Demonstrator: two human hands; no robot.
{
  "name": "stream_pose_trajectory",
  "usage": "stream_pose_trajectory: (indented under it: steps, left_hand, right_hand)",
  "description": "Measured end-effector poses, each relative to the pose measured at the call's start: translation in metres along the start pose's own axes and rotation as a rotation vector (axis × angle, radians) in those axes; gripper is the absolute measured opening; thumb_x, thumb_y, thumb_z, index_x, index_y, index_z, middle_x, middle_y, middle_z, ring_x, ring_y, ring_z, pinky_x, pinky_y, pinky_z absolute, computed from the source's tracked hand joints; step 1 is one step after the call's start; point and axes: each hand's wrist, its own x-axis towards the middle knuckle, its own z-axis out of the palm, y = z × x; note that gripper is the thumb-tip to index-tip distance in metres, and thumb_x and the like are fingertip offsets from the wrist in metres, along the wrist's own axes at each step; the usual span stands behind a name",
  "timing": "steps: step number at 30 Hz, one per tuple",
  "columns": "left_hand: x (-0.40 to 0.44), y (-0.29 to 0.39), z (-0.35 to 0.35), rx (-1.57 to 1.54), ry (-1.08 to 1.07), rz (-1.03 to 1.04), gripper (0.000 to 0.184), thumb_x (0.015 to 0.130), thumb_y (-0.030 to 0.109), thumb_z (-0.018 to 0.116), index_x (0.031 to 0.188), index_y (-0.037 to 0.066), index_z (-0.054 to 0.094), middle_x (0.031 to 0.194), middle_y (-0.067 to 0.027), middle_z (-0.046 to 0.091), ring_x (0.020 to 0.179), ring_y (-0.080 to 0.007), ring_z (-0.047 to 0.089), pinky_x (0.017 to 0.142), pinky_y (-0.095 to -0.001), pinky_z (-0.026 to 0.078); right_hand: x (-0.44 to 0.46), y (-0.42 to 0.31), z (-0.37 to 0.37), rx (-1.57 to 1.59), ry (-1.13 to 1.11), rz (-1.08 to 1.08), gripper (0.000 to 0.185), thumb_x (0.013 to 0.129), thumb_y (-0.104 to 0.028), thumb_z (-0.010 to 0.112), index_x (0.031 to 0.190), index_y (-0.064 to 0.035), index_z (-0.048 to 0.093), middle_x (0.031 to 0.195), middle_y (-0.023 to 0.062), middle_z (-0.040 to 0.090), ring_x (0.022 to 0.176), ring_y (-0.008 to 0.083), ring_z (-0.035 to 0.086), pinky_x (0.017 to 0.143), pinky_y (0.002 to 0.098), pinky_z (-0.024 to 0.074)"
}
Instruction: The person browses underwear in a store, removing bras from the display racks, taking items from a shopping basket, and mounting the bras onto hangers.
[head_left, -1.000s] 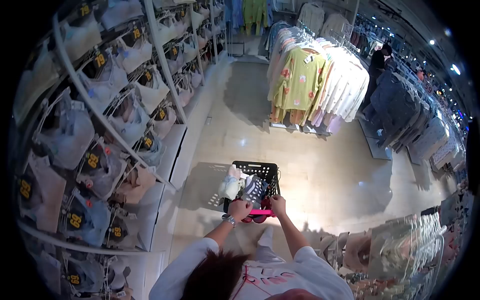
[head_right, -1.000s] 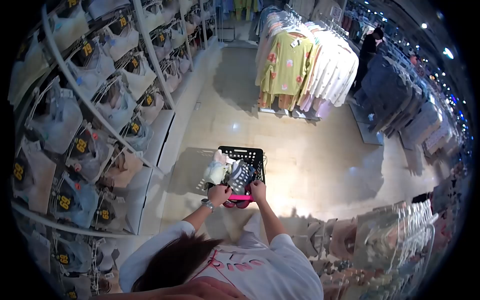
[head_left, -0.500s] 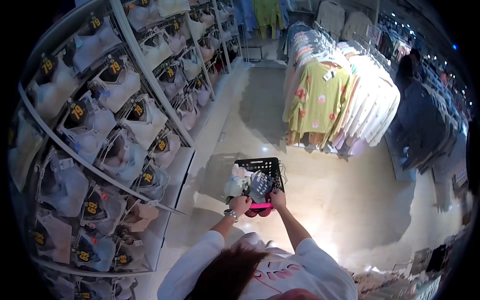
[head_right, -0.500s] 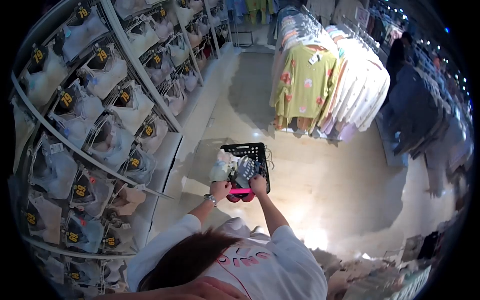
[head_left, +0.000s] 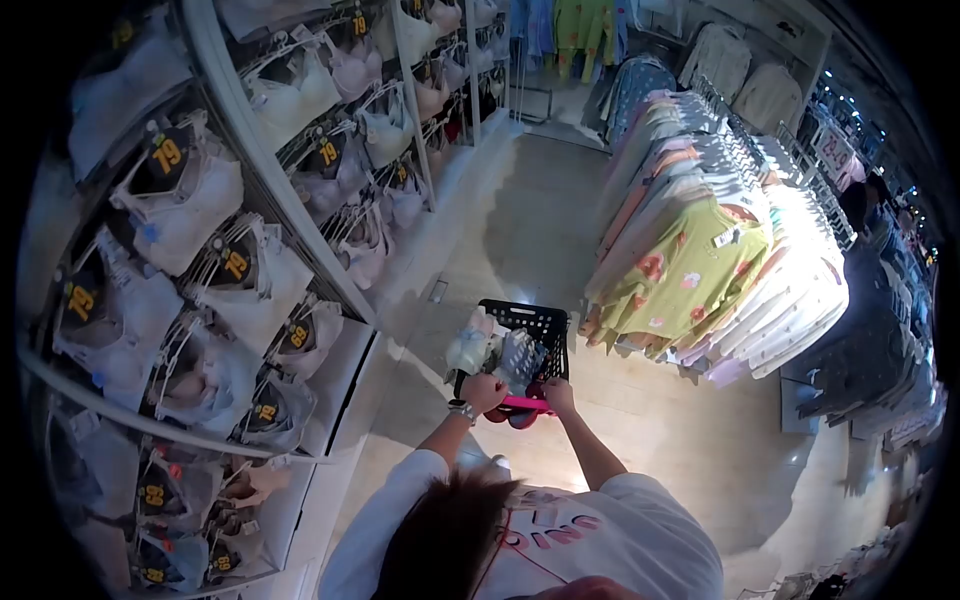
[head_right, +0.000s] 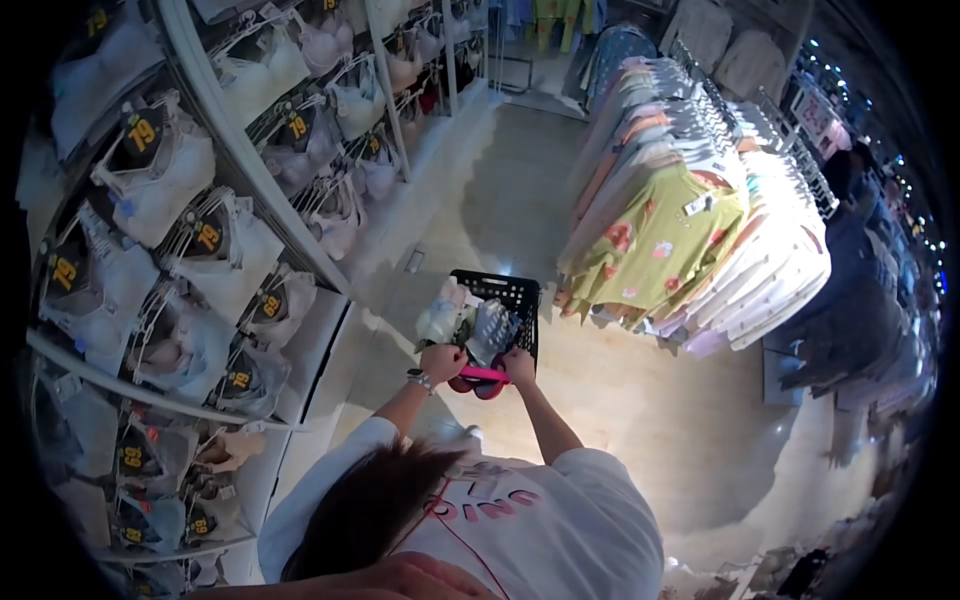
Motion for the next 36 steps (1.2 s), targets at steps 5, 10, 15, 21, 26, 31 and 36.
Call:
stream_pose_trajectory:
  steps: [5, 10, 15, 21, 26, 31, 36]
  left_hand:
    - [0.115, -0.01, -0.004, 0.018, -0.015, -0.03, 0.032, 0.076, 0.038, 0.059, 0.064, 0.009, 0.068, 0.061, -0.0119, 0.063, 0.058, -0.0305, 0.063, 0.055, -0.0421, 0.051]
    - [0.234, -0.019, -0.003, 0.055, -0.073, -0.057, 0.037, 0.08, 0.039, 0.055, 0.066, 0.008, 0.069, 0.064, -0.0138, 0.064, 0.062, -0.0327, 0.064, 0.059, -0.0437, 0.051]
    - [0.354, -0.028, 0.016, 0.096, -0.047, -0.025, 0.037, 0.083, 0.038, 0.056, 0.063, 0.008, 0.065, 0.059, -0.0127, 0.061, 0.054, -0.0317, 0.06, 0.053, -0.0439, 0.048]
    - [0.484, -0.02, 0.02, 0.063, -0.066, -0.1, 0.034, 0.083, 0.039, 0.054, 0.073, 0.009, 0.068, 0.067, -0.0138, 0.064, 0.064, -0.0347, 0.062, 0.06, -0.0463, 0.049]
    - [0.589, -0.032, 0.023, 0.064, -0.063, -0.035, 0.033, 0.078, 0.039, 0.056, 0.072, 0.009, 0.069, 0.07, -0.0149, 0.065, 0.066, -0.0345, 0.063, 0.062, -0.0448, 0.051]
    - [0.696, -0.048, 0.027, 0.035, -0.112, -0.028, 0.032, 0.075, 0.037, 0.055, 0.07, 0.008, 0.067, 0.07, -0.0145, 0.065, 0.067, -0.0332, 0.063, 0.062, -0.0445, 0.05]
    - [0.8, -0.067, 0.033, -0.065, -0.09, -0.017, 0.026, 0.075, 0.034, 0.056, 0.073, 0.01, 0.066, 0.07, -0.0137, 0.064, 0.067, -0.0335, 0.063, 0.062, -0.0445, 0.05]
  right_hand:
    - [0.092, -0.037, -0.008, 0.102, 0.362, -0.124, 0.023, 0.081, -0.02, 0.06, 0.079, 0.003, 0.064, 0.066, 0.0159, 0.064, 0.064, 0.0263, 0.064, 0.06, 0.0364, 0.0484]
    - [0.204, -0.076, -0.036, 0.144, 0.354, -0.064, 0.019, 0.079, -0.016, 0.059, 0.083, 0.0026, 0.064, 0.074, 0.0187, 0.066, 0.07, 0.0298, 0.065, 0.066, 0.0381, 0.0498]
    - [0.32, -0.095, -0.066, 0.13, 0.371, -0.143, 0.019, 0.078, -0.016, 0.06, 0.082, 0.0014, 0.065, 0.075, 0.0188, 0.066, 0.072, 0.0308, 0.066, 0.066, 0.0383, 0.0501]
    - [0.429, -0.149, -0.116, 0.158, 0.352, -0.107, 0.019, 0.079, -0.016, 0.059, 0.083, 0.0016, 0.066, 0.07, 0.0184, 0.065, 0.069, 0.0302, 0.068, 0.064, 0.0386, 0.0513]
    - [0.505, -0.203, -0.154, 0.146, 0.296, 0.139, 0.024, 0.079, -0.024, 0.063, 0.09, -0.0022, 0.068, 0.08, 0.0194, 0.067, 0.082, 0.0325, 0.067, 0.072, 0.0386, 0.0506]
    - [0.655, -0.179, -0.146, 0.115, 0.391, -0.041, 0.021, 0.076, -0.02, 0.065, 0.083, -0.001, 0.07, 0.068, 0.0167, 0.066, 0.066, 0.0267, 0.066, 0.065, 0.0363, 0.0508]
    - [0.771, -0.179, -0.152, 0.196, 0.323, -0.021, 0.018, 0.075, -0.013, 0.063, 0.08, 0.0027, 0.069, 0.06, 0.0108, 0.064, 0.057, 0.0146, 0.061, 0.057, 0.0316, 0.0491]
